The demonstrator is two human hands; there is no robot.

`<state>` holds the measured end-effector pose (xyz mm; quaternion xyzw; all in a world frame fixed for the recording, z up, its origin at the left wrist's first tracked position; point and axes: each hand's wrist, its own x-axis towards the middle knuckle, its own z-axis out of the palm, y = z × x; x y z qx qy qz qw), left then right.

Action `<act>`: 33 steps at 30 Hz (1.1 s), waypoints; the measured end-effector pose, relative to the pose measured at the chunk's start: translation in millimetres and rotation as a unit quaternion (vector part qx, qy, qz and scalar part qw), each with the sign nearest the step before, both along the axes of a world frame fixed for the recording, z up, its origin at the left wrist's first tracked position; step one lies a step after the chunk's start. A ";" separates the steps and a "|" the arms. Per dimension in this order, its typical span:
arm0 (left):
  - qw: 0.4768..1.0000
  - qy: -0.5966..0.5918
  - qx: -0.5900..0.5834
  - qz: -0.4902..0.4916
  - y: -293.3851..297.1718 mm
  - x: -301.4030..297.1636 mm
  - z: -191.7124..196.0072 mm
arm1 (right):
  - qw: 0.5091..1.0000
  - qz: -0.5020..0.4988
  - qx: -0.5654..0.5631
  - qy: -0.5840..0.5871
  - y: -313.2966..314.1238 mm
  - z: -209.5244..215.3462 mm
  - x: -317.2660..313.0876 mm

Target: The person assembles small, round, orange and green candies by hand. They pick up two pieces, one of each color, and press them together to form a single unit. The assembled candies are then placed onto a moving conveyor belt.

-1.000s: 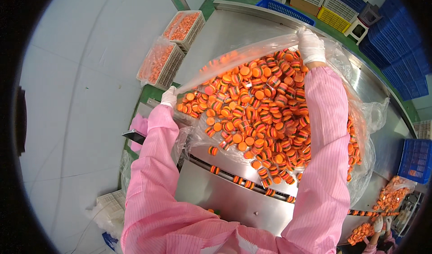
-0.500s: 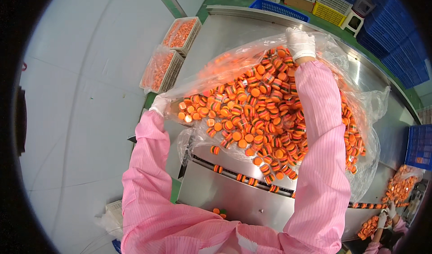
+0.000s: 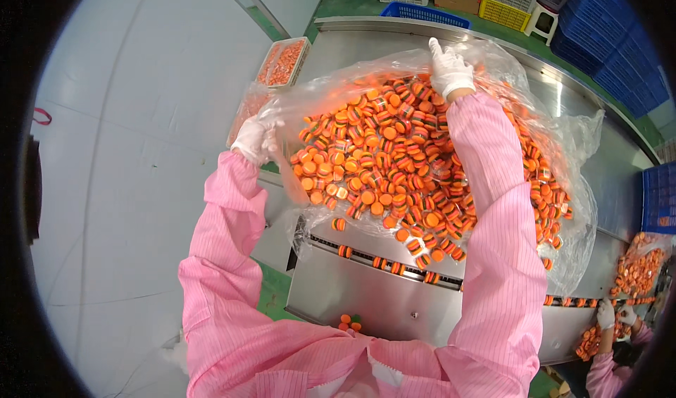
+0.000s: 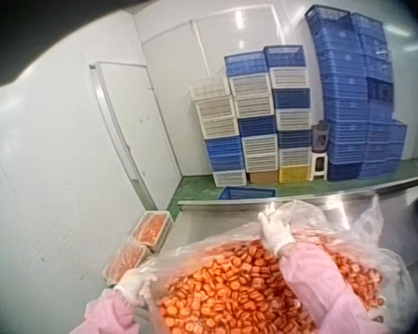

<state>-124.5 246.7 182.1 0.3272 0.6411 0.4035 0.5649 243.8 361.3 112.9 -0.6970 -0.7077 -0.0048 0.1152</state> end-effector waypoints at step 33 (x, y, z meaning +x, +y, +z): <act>0.686 0.614 0.246 -0.305 249.1 186.0 -120.3 | 0.900 0.071 -0.162 0.399 -357.9 -120.3 -138.0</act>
